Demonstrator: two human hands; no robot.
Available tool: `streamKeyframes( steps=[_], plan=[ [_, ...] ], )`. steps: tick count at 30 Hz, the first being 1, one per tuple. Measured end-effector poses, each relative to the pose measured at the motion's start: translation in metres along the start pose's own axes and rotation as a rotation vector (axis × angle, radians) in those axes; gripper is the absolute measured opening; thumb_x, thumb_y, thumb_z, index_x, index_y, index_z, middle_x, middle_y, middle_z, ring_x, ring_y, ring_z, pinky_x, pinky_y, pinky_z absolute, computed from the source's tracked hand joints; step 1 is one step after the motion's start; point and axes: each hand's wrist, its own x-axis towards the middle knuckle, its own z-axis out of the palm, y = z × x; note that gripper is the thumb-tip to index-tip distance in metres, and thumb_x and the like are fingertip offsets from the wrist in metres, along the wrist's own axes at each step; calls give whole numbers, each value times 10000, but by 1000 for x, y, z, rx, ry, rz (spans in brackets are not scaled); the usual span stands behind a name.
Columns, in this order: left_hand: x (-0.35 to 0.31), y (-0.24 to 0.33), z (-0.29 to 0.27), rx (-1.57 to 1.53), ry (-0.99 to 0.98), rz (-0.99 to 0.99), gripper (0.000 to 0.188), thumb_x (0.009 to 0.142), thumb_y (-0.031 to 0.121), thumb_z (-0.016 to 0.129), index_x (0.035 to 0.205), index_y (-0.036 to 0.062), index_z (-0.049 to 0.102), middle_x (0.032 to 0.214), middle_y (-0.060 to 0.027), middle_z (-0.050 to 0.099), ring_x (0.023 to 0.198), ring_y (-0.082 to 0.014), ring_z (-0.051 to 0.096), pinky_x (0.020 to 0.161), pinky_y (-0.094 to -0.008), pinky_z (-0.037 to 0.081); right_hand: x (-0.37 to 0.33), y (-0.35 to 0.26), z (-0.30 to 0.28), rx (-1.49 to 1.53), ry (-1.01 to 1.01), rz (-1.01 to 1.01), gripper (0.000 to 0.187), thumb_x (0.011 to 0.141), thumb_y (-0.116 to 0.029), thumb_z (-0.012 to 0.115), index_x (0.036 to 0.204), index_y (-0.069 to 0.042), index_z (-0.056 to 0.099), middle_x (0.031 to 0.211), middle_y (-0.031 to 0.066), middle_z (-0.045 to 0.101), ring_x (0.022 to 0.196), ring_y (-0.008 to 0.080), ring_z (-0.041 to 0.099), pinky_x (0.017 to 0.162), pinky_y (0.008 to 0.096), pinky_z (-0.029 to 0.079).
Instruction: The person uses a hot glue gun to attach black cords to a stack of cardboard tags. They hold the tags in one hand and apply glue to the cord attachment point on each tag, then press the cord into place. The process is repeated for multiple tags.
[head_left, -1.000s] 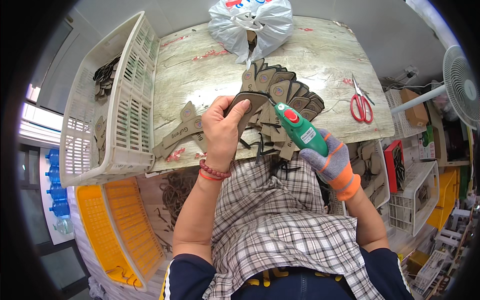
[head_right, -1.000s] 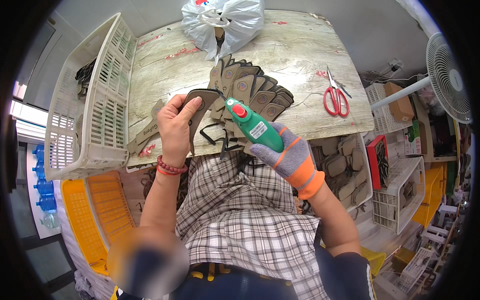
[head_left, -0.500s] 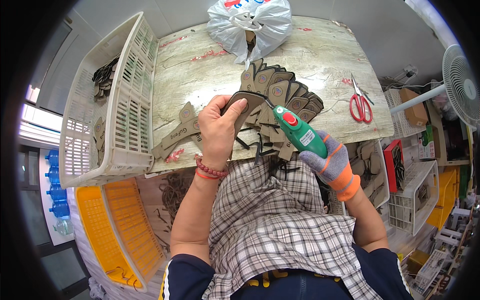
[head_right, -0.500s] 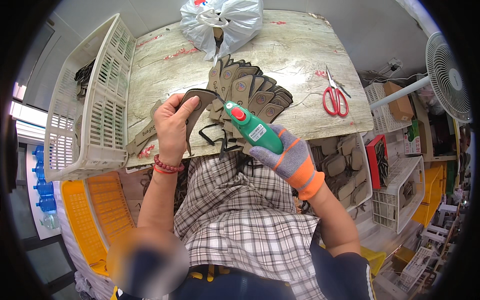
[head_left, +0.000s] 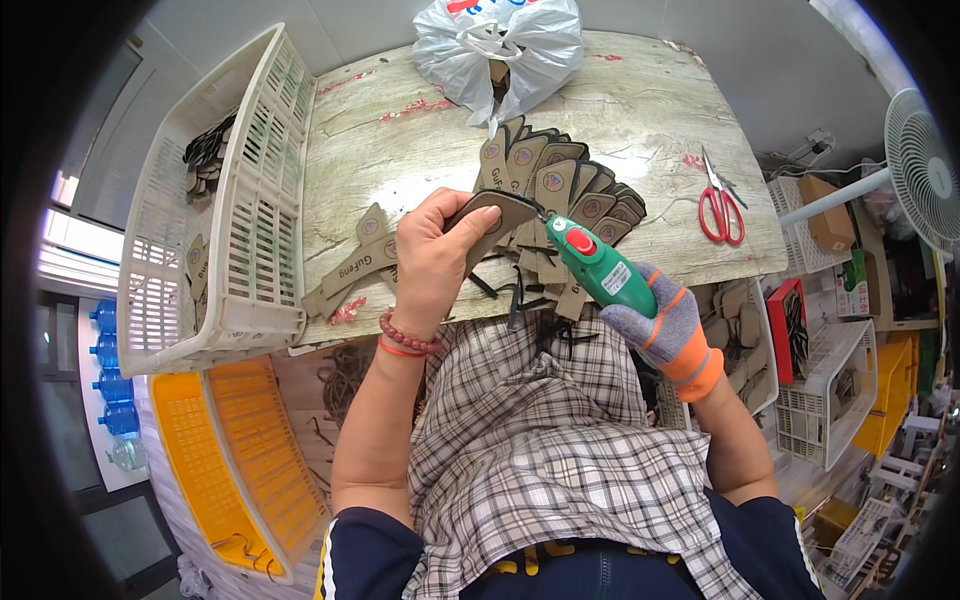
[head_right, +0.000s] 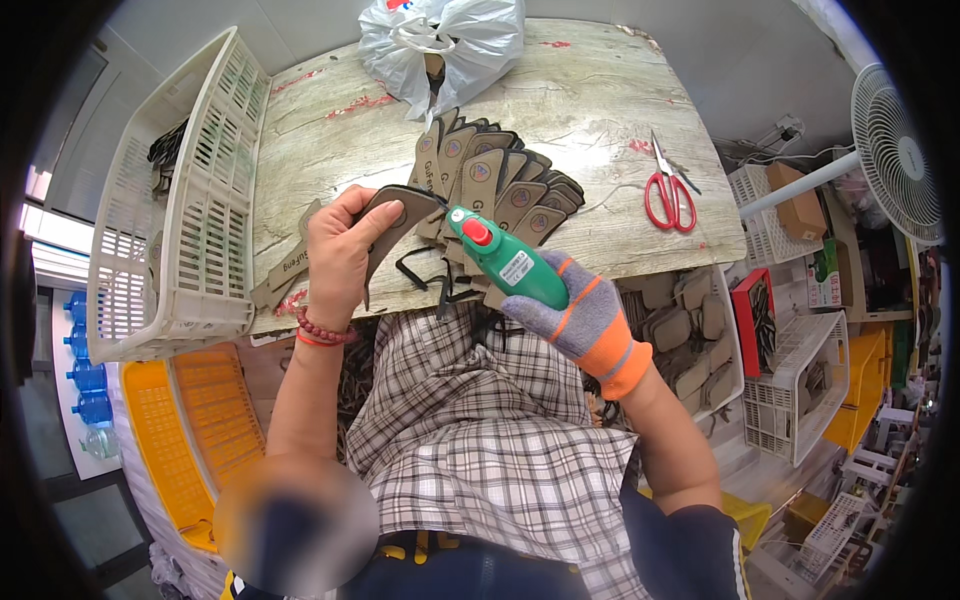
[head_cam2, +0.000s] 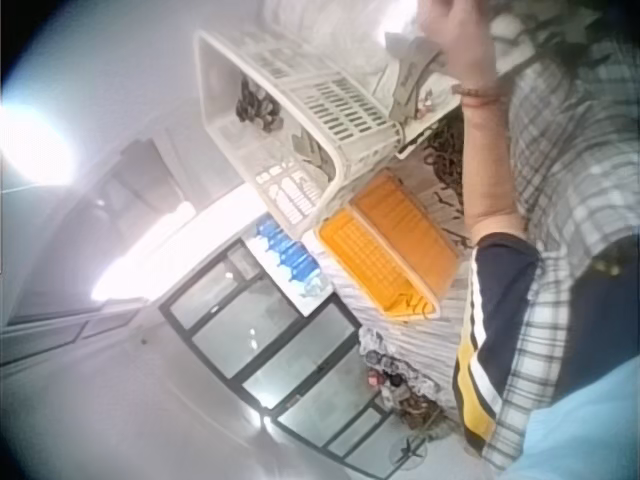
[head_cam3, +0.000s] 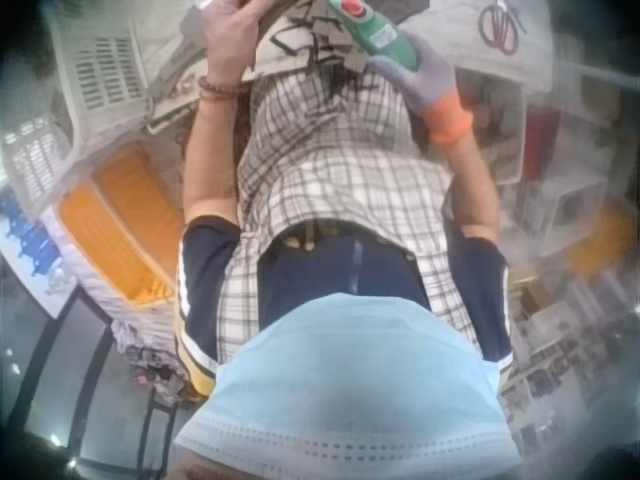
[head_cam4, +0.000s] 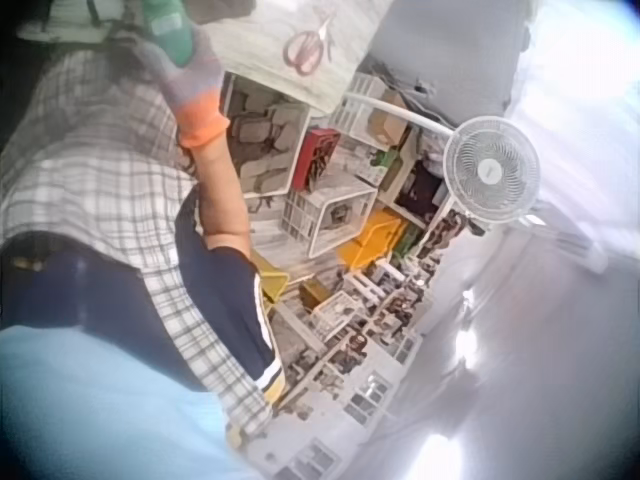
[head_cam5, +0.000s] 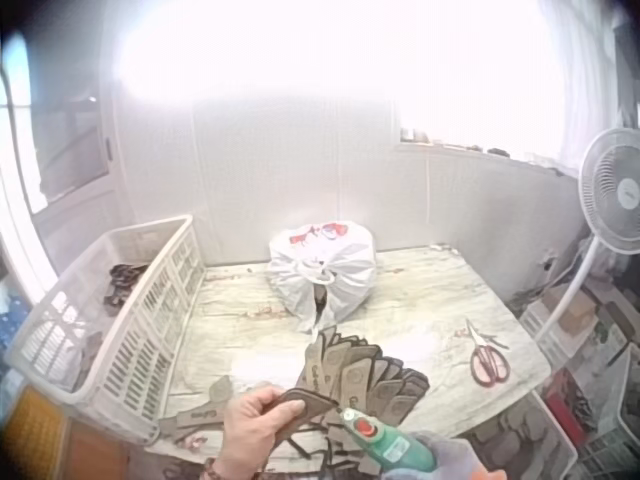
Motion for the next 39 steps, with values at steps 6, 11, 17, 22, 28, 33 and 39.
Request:
streamKeyframes(
  steps=[6,11,17,22,28,33,39],
  plan=[
    [4,7,-13,182,-138,41,80,805,37,634,837,-36,637,775,16,547,690,-48,510,628,-182,412,-1,-7,-6,-43,-67,20,516,732,-277,758,1118,-18,533,857,33,615,721,79,555,658,235,471],
    [7,14,-16,272,-197,52,114,772,50,651,831,-47,639,750,8,518,656,-50,466,577,-198,377,-1,-4,-9,-140,-85,-40,524,717,-297,768,1094,-9,546,844,46,624,734,96,571,677,246,476],
    [8,13,-17,270,-208,18,76,782,6,632,835,-48,631,744,23,526,669,-35,485,610,-178,398,-5,0,-10,-149,-55,-25,542,701,-309,779,1091,-8,552,852,54,634,751,95,575,684,249,478],
    [7,12,-14,296,-229,5,81,779,24,643,822,-43,631,711,33,512,640,-33,466,587,-182,384,-5,-1,-9,-120,-66,-27,542,706,-305,776,1098,-7,551,849,56,635,749,90,572,678,249,478],
    [6,10,-13,281,-269,-12,118,754,74,665,791,-35,637,702,10,533,625,-53,463,551,-208,379,-4,-1,-8,-110,-89,-6,533,711,-322,770,1083,-4,560,803,48,632,706,81,573,647,238,477],
    [6,11,-11,322,-346,-66,104,761,46,665,811,-40,633,735,31,510,665,-41,453,597,-195,372,-2,-2,-6,-96,-89,-5,528,711,-329,769,1074,-4,567,790,43,629,708,78,578,643,233,475],
    [6,9,-7,296,-389,-88,100,756,44,668,791,-42,630,737,33,512,678,-44,460,619,-204,385,4,-6,-5,-41,-124,35,547,721,-333,761,1103,-5,547,831,37,621,717,80,568,654,233,472]
  ],
)
